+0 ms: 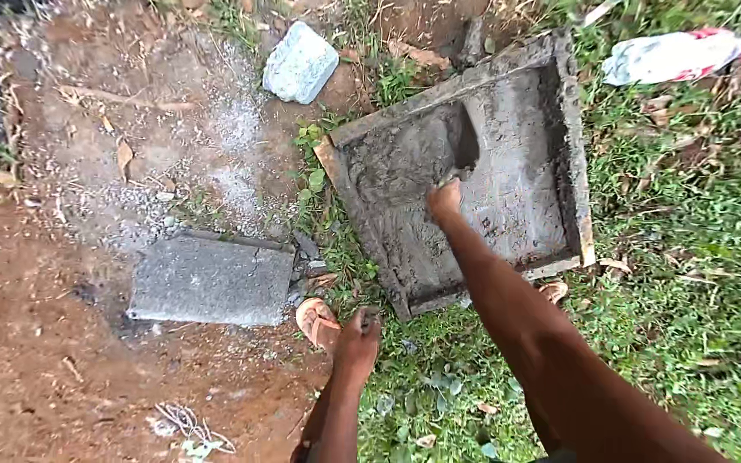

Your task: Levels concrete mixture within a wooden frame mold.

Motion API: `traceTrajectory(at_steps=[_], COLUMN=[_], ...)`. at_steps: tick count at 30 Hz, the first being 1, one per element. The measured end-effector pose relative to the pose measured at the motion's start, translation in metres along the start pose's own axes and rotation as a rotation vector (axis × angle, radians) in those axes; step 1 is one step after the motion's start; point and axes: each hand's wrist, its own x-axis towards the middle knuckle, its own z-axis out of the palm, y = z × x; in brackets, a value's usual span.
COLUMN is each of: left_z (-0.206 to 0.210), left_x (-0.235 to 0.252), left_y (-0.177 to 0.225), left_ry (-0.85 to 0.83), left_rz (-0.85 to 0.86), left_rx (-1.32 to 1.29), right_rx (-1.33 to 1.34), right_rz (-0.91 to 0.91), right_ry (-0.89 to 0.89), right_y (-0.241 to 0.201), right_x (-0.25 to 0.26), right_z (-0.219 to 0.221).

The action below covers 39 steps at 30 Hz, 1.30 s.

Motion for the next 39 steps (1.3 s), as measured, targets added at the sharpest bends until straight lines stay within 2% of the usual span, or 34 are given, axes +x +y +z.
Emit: traceTrajectory(at_steps=[4, 7, 9, 12, 14, 16, 19, 21, 24, 26, 29, 31, 33, 36, 39], left_z=[0.011, 0.013, 0.015, 0.011, 0.007, 0.011, 0.025, 0.036, 0.059, 0.072, 0.078, 0.08, 0.086, 0.098, 0.103], left_x=[0.0, 0.0, -0.002, -0.004, -0.008, -0.013, -0.022, -0.025, -0.026, -0.024, -0.026, -0.025, -0.026, -0.027, -0.023], left_y=[0.004, 0.004, 0.001, 0.001, 0.001, -0.002, -0.005, -0.004, -0.001, 0.0, 0.01, 0.015, 0.011, -0.001, -0.007], left_ry=[-0.041, -0.052, -0.047, -0.003, 0.06, 0.101, 0.104, 0.094, 0.054, 0.037, -0.003, 0.023, 0.069, 0.052, 0.02], left_rz=[0.022, 0.02, 0.018, 0.008, 0.01, 0.018, 0.006, -0.021, -0.063, -0.055, -0.073, -0.052, -0.024, -0.039, -0.079], left_rx=[-0.03, -0.014, -0.015, -0.037, -0.085, -0.118, -0.138, -0.082, 0.017, 0.081, 0.166, 0.134, 0.045, 0.065, 0.184], right_rx=[-0.111, -0.174, -0.288, -0.603, -0.792, -0.947, -1.078, -1.075, -0.95, -0.939, -1.099, -1.174, -1.115, -1.026, -0.926], right_rz=[0.004, -0.021, -0.096, -0.271, -0.386, -0.49, -0.633, -0.692, -0.66, -0.618, -0.625, -0.663, -0.689, -0.713, -0.676], right_ry=[-0.161, -0.233, -0.286, -0.301, -0.252, -0.194, -0.172, -0.2, -0.284, -0.343, -0.393, -0.364, -0.322, -0.267, -0.318], right_y=[0.002, 0.013, 0.035, 0.047, 0.031, -0.004, -0.069, -0.084, -0.042, -0.012, 0.012, 0.007, -0.018, -0.053, -0.016], right_x=[-0.046, -0.06, -0.055, -0.028, -0.008, 0.016, 0.042, 0.049, 0.045, 0.041, 0.034, 0.031, 0.034, 0.044, 0.031], right_z=[0.032, 0.047, 0.03, -0.035, -0.079, -0.107, -0.093, -0.056, -0.026, -0.035, -0.074, -0.102, -0.109, -0.073, -0.031])
